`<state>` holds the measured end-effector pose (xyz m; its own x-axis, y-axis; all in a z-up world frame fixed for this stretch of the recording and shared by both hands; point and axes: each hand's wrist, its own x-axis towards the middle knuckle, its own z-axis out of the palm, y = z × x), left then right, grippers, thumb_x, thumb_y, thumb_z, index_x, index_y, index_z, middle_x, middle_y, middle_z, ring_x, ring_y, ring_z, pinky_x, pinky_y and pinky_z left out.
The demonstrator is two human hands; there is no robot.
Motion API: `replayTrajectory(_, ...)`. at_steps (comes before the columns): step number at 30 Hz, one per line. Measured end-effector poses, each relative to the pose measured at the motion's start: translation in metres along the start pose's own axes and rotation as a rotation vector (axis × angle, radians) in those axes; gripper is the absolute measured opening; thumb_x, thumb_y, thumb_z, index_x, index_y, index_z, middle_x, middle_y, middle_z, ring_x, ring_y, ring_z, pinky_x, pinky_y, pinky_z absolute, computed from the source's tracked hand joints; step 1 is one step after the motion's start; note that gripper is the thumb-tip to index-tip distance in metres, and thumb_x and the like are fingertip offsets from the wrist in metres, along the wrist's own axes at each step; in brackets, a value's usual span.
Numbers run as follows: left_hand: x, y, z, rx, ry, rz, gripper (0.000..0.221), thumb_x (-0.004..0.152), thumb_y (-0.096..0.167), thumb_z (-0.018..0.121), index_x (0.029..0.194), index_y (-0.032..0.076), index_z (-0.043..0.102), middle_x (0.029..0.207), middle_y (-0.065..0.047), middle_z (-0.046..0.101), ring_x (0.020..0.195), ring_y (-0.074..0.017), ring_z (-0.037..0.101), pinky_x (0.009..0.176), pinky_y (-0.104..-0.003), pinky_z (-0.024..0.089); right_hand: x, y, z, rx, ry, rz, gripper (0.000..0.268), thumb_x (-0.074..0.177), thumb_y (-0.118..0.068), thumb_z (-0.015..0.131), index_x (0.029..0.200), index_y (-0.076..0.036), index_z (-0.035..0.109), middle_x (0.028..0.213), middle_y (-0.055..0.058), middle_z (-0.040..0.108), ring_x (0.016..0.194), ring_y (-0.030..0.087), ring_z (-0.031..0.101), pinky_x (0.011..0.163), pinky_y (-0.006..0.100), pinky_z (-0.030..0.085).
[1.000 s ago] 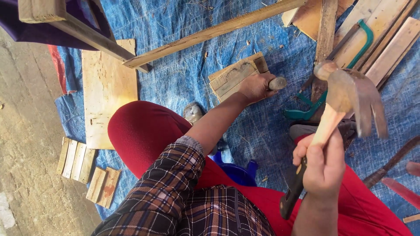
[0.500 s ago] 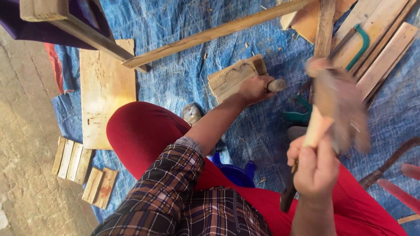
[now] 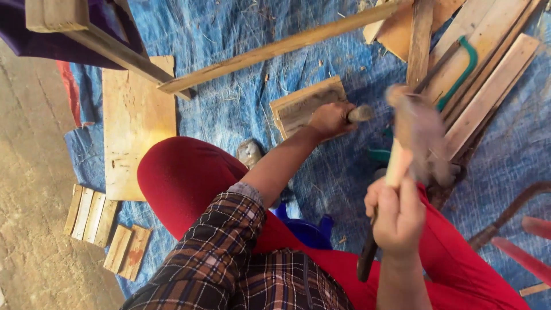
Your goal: The person uses a hammer and chisel to notch wood before using a hand saw to cut through a wooden piece.
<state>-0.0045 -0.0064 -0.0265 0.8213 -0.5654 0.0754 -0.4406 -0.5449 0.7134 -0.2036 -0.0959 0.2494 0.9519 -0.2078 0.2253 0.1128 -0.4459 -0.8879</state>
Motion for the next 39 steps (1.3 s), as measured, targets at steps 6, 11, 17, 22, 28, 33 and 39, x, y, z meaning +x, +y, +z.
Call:
replayTrajectory(6, 0.007, 0.001, -0.008, -0.046, -0.018, -0.036, 0.035, 0.077, 0.049, 0.078, 0.096, 0.023, 0.065, 0.086, -0.005, 0.074, 0.088, -0.033, 0.074, 0.078, -0.048, 0.061, -0.015, 0.054, 0.017, -0.264, 0.194, -0.368, 0.022, 0.104, 0.001, 0.051, 0.095, 0.003, 0.071, 0.073, 0.006, 0.068, 0.053, 0.022, 0.058, 0.07, 0.037, 0.054)
replayTrajectory(11, 0.006, 0.004, -0.007, 0.006, -0.004, -0.049, 0.034, 0.076, 0.05, 0.078, 0.092, 0.023, 0.065, 0.081, -0.003, 0.072, 0.083, -0.0299, 0.075, 0.075, -0.045, 0.061, 0.0, 0.056, 0.03, 0.154, -0.04, 0.136, 0.045, 0.113, -0.009, 0.037, 0.148, 0.018, 0.037, 0.065, 0.013, 0.057, 0.049, 0.019, 0.058, 0.05, 0.027, 0.046)
replayTrajectory(17, 0.011, -0.001, -0.008, 0.051, -0.045, -0.038, 0.032, 0.076, 0.044, 0.08, 0.093, 0.023, 0.065, 0.085, -0.004, 0.074, 0.086, -0.0293, 0.075, 0.076, -0.044, 0.06, -0.021, 0.07, 0.027, 0.2, 0.053, 0.118, 0.047, 0.113, -0.011, 0.034, 0.152, 0.016, 0.033, 0.064, 0.013, 0.055, 0.043, 0.02, 0.056, 0.044, 0.026, 0.045)
replayTrajectory(22, 0.026, -0.016, -0.016, -0.015, -0.112, -0.139, 0.038, 0.074, 0.048, 0.083, 0.1, 0.025, 0.066, 0.093, -0.002, 0.077, 0.095, -0.0269, 0.077, 0.086, -0.044, 0.061, -0.047, 0.123, 0.026, 0.19, 0.047, 0.344, 0.046, 0.114, -0.015, 0.039, 0.154, 0.009, 0.037, 0.063, 0.012, 0.053, 0.043, 0.02, 0.055, 0.043, 0.026, 0.043)
replayTrajectory(28, 0.042, -0.024, -0.039, -0.183, 0.048, -0.362, 0.034, 0.073, 0.054, 0.08, 0.09, 0.025, 0.072, 0.083, 0.0, 0.079, 0.09, -0.0294, 0.078, 0.088, -0.043, 0.061, -0.062, 0.201, 0.04, -0.452, -0.419, 0.954, 0.067, 0.105, -0.052, 0.045, 0.163, -0.018, 0.039, 0.134, 0.035, 0.061, 0.126, 0.052, 0.058, 0.107, 0.062, 0.046)
replayTrajectory(33, 0.036, -0.021, -0.061, -0.164, 0.115, -0.376, 0.04, 0.069, 0.051, 0.079, 0.089, 0.018, 0.07, 0.087, -0.009, 0.078, 0.095, -0.0358, 0.075, 0.086, -0.05, 0.06, -0.073, 0.197, 0.069, -0.67, -0.9, 1.086, 0.082, 0.099, -0.047, 0.052, 0.169, -0.023, 0.017, 0.149, 0.03, 0.053, 0.136, 0.047, 0.054, 0.109, 0.06, 0.045)
replayTrajectory(39, 0.035, -0.035, -0.038, -0.218, 0.114, -0.348, 0.04, 0.071, 0.05, 0.08, 0.089, 0.016, 0.069, 0.086, -0.007, 0.079, 0.097, -0.0338, 0.075, 0.086, -0.048, 0.061, -0.063, 0.184, 0.075, -0.73, -0.95, 0.977, 0.079, 0.102, -0.039, 0.052, 0.167, -0.01, 0.019, 0.141, 0.033, 0.059, 0.126, 0.048, 0.062, 0.093, 0.06, 0.054)
